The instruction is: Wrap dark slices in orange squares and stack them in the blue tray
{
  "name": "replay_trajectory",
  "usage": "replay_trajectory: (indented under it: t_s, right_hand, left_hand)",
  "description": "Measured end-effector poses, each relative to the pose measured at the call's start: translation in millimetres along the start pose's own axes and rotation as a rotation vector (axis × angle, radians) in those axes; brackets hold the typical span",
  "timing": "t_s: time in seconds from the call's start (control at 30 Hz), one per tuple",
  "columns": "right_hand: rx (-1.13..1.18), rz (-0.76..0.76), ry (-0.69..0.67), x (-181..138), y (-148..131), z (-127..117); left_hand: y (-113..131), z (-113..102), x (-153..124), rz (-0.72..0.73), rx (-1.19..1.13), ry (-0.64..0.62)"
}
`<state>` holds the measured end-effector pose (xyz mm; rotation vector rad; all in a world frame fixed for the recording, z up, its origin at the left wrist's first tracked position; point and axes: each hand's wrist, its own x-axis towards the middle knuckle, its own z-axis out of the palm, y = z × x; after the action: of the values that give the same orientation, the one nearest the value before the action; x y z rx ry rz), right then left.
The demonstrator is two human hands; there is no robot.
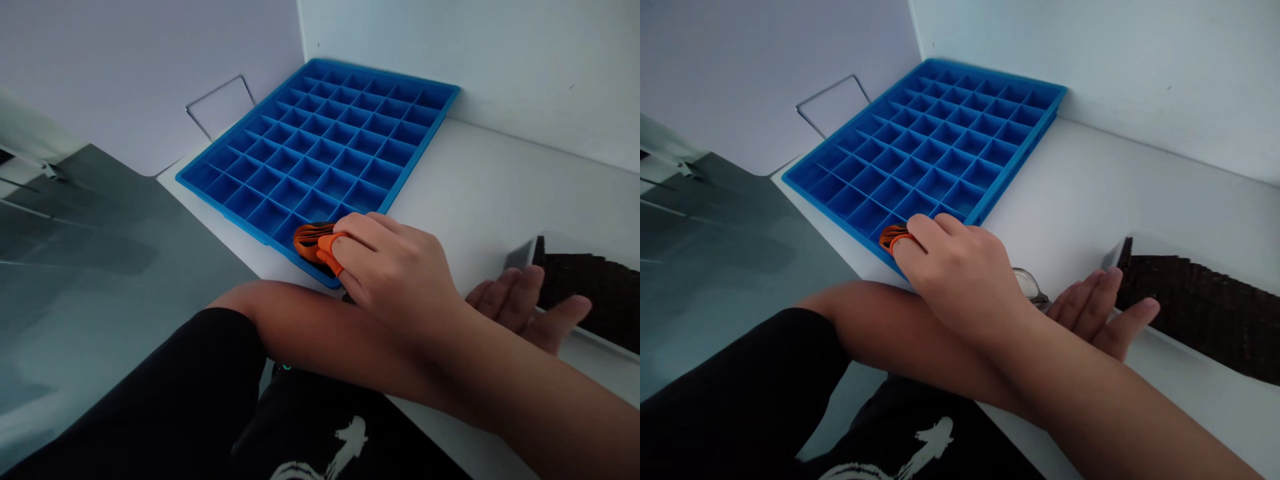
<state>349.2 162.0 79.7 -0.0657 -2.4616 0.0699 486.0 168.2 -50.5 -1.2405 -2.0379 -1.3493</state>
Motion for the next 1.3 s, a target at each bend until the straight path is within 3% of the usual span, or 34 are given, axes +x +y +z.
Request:
replay_trajectory:
  t_s: [0.17, 0.27, 0.43, 0.77, 1.13, 1.3]
  right_hand:
    - [0.024, -0.035, 0.072, -2, -2, 0]
    - [0.052, -0.041, 0.006, -3, -3, 0]
    - [0.040, -0.025, 0.043, -6, -4, 2]
    - [0.054, 0.035, 0.000, -9, -2, 1]
    - [-0.055, 0.013, -0.002, -11, -2, 1]
    - [-0.015, 0.092, -0.097, -14, 0, 2]
  left_hand:
    - [-4, 5, -8, 0.061, 0.035, -0.104]
    - [-6, -4, -3, 0.086, 0.019, -0.076]
    - [-7, -17, 6, 0.061, 0.032, -0.058]
    - [-20, -39, 19, 0.193, -0.023, -0.063]
    - [-20, -35, 17, 0.164, -0.081, -0.089]
    - [-24, -31, 15, 0.210, -0.081, -0.049]
